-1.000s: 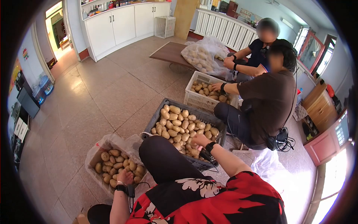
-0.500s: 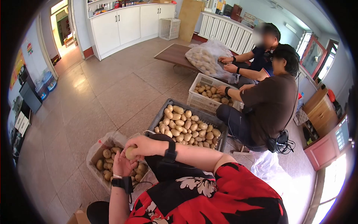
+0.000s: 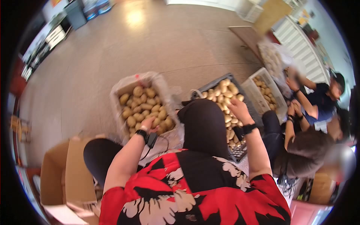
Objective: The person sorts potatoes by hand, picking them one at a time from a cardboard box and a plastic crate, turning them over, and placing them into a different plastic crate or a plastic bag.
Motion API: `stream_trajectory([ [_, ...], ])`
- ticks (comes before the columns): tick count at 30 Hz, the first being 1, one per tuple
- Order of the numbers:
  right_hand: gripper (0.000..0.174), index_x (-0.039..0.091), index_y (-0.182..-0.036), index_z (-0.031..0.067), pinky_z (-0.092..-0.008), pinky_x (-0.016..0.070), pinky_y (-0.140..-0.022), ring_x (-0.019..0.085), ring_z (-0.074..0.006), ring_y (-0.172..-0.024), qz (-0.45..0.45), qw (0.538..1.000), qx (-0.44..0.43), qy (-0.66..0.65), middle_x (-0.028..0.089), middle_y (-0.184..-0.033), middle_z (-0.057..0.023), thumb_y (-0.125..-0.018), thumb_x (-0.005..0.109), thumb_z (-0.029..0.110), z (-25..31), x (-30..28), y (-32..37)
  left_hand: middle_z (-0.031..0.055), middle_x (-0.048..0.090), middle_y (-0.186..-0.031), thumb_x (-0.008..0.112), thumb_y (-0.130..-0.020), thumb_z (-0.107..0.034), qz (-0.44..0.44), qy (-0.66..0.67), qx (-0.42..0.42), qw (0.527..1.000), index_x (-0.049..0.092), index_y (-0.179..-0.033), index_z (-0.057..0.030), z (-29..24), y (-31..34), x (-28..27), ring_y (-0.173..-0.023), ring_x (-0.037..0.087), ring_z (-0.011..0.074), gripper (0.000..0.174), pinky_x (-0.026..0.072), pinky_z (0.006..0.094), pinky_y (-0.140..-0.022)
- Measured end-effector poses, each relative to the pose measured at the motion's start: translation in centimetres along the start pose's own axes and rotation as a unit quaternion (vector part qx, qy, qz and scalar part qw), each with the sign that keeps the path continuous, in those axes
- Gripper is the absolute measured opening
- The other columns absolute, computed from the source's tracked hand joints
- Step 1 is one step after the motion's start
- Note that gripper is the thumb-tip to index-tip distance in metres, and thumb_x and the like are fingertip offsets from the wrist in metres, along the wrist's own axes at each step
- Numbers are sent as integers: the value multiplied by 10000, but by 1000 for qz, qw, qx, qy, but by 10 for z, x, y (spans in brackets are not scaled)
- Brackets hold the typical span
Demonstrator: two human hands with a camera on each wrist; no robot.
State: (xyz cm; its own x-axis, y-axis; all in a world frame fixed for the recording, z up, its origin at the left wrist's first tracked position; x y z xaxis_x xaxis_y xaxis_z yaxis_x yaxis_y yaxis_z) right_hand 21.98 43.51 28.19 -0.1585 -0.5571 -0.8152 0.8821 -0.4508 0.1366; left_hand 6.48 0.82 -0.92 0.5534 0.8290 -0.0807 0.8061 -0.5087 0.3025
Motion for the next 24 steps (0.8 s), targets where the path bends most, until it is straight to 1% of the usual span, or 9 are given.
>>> stream_trajectory([
  [1,385,596,-901,-33,-429,469,-713,618,-352,-824,25,998,-27,41,638,-845,-216,-760,638,323,-66,24,-11,100,585,-973,601,-846,-235,-116,311,-306,892,533,-1070,-104,-73,29,11,-814,586,267,268,536,359,-538],
  [2,377,601,-907,-29,-418,471,-726,619,-342,-849,36,995,9,91,635,-860,-226,-753,636,313,-85,30,1,109,583,-970,593,-850,-236,-127,319,-313,886,524,-1066,-97,-66,25,8,-798,588,274,266,533,362,-535],
  [4,404,607,-932,-26,-419,469,-771,607,-360,-921,36,985,88,142,625,-911,-258,-727,645,320,-121,46,22,122,580,-968,567,-862,-228,-121,327,-317,882,504,-1082,-95,-47,13,-1,-752,599,274,265,524,356,-530],
  [7,500,597,-1015,-18,-434,464,-846,579,-406,-989,37,967,172,182,609,-993,-290,-684,669,349,-188,67,53,112,581,-957,549,-870,-207,-139,321,-313,883,506,-1101,-95,-72,20,-5,-729,605,280,261,519,359,-534],
  [10,587,557,-1109,-23,-433,465,-874,568,-405,-1022,102,946,231,200,599,-1047,-288,-662,685,337,-238,81,71,106,526,-1091,517,-893,-161,-178,364,-304,862,487,-1198,-107,-76,18,-11,-822,569,273,311,528,361,-601],
  [12,676,506,-1201,-18,-407,455,-905,556,-383,-1070,112,938,274,182,583,-1100,-287,-649,708,317,-239,85,85,109,445,-1209,483,-912,-121,-229,419,-286,831,463,-1255,-119,-65,14,-15,-940,507,268,343,533,370,-694],
  [17,751,424,-1311,5,-389,441,-936,558,-366,-1083,82,943,296,130,572,-1159,-256,-676,690,306,-238,95,79,104,440,-1222,467,-909,-83,-280,432,-261,817,443,-1275,-128,-57,8,-29,-988,492,265,369,537,371,-750],
  [21,730,453,-1295,32,-398,434,-938,541,-354,-1108,53,956,246,150,559,-1185,-247,-655,691,292,-231,99,69,103,457,-1226,456,-902,-48,-233,467,-200,829,388,-1335,-123,-61,0,-23,-1022,505,275,445,527,405,-812],
  [24,731,472,-1267,22,-399,426,-947,540,-356,-1107,67,940,309,128,571,-1163,-242,-636,695,315,-225,101,65,120,444,-1269,457,-900,-36,-180,500,-158,832,332,-1376,-108,-89,-5,-16,-1072,506,301,497,502,416,-878],
])
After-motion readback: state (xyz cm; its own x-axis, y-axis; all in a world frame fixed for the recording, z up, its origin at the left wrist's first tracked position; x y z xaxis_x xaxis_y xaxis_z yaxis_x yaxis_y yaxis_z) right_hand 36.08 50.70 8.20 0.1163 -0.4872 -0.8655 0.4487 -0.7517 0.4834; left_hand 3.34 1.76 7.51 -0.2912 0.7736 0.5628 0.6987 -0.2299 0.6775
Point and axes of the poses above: each hand's wrist, its own y-axis away from the middle knuckle, its own x-axis out of the palm, z = x × y, the point moved 2 cm from there along -y, towards the middle knuckle
